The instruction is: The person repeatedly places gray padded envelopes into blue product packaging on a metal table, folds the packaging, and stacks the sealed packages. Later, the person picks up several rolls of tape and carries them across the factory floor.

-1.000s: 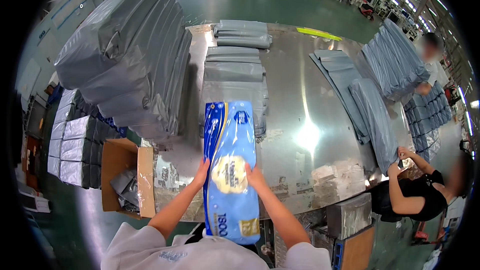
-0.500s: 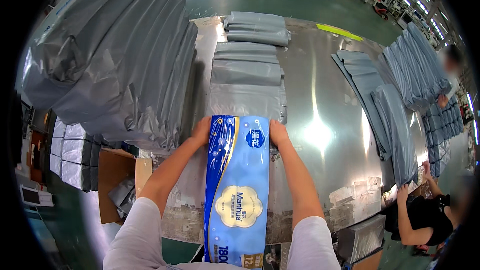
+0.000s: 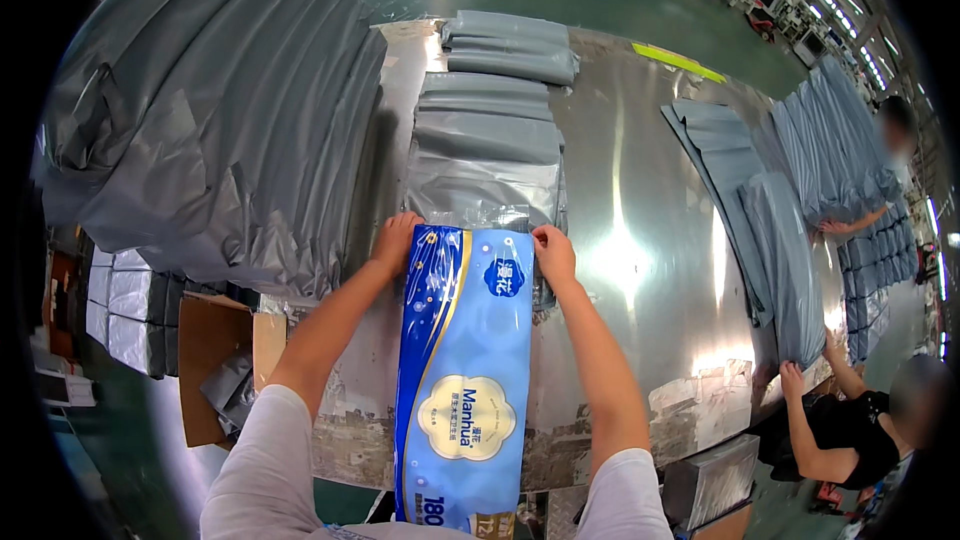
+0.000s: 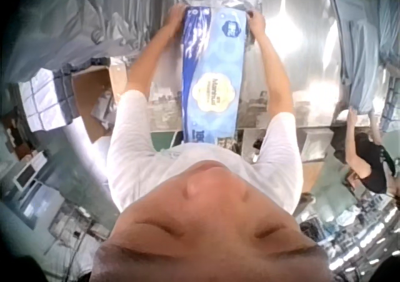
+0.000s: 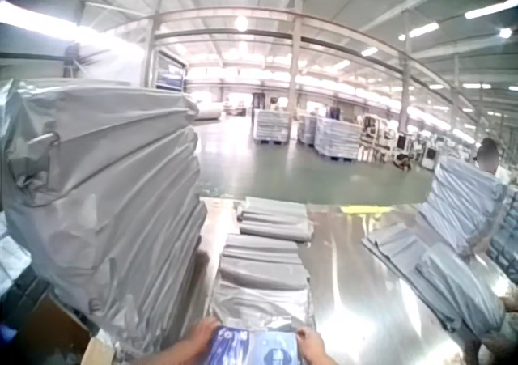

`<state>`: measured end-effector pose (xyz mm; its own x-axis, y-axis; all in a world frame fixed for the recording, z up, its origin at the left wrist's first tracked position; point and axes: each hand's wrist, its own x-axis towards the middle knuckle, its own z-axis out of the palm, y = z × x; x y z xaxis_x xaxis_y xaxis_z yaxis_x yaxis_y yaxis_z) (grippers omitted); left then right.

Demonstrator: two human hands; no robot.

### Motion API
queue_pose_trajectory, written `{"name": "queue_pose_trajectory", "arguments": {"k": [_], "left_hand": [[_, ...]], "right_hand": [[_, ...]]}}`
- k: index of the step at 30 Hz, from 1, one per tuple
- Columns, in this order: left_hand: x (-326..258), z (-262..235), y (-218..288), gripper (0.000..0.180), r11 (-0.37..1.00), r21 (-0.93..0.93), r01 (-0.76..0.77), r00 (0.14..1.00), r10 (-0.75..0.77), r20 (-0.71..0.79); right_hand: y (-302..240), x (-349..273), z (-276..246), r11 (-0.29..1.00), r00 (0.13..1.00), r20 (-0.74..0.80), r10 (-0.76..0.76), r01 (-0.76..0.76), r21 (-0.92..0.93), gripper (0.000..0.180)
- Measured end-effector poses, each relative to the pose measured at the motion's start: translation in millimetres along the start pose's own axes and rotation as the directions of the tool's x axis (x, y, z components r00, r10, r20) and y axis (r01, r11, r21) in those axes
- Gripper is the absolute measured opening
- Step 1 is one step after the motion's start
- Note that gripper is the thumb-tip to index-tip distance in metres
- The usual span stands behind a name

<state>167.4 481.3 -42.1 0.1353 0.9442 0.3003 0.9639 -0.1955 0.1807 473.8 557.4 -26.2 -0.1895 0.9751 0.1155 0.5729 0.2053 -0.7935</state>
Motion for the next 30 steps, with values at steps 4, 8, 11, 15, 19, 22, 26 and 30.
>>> {"name": "queue_pose_trajectory", "arguments": {"k": [4, 8, 11, 15, 19, 22, 26, 30], "left_hand": [[17.6, 7.8, -1.0, 0.022, 0.942, -0.127, 0.309, 0.95, -0.313, -0.009], [-28.0, -11.5, 20.7, 0.015, 0.863, -0.398, 0.311, 0.916, -0.384, -0.118], [-56.0, -2.7, 18.4, 0.014, 0.838, -0.335, 0.431, 0.892, -0.452, 0.019], [-36.2, 8.6, 16.6, 0.016, 0.795, -0.16, 0.585, 0.81, -0.561, 0.172], [-33.5, -7.2, 20.3, 0.015, 0.908, 0.114, 0.403, 0.808, -0.411, 0.422], [-96.7, -4.9, 29.7, 0.015, 0.948, 0.073, 0.31, 0.861, -0.313, 0.401], [-218.6, -51.8, 96.8, 0.018, 0.984, 0.063, 0.164, 0.81, -0.171, 0.562], [-356.4, -122.7, 172.4, 0.018, 0.968, -0.075, 0.239, 0.602, -0.087, 0.793]], "right_hand": [[-10.0, -3.0, -4.0, 0.987, 0.998, -0.059, 0.011, -0.001, 0.163, 0.01], [-4.4, -49.4, -25.7, 0.983, 0.982, 0.122, -0.147, 0.131, 0.13, 0.013], [-10.3, -70.0, -26.0, 0.984, 0.968, 0.178, -0.175, 0.169, 0.045, 0.016], [3.0, -51.3, 6.9, 0.837, 0.996, 0.041, -0.077, 0.087, -0.541, 0.015], [5.2, -56.5, 6.7, 0.726, 0.957, 0.266, 0.117, 0.101, -0.681, 0.017], [0.6, -106.5, -2.9, 0.716, 0.909, 0.374, 0.183, 0.137, -0.684, 0.016], [26.2, -250.4, -16.8, 0.808, 0.928, 0.361, 0.091, 0.143, -0.572, 0.017], [-12.5, -426.8, -55.0, 0.83, 0.865, 0.447, 0.226, 0.07, -0.553, 0.023]]}}
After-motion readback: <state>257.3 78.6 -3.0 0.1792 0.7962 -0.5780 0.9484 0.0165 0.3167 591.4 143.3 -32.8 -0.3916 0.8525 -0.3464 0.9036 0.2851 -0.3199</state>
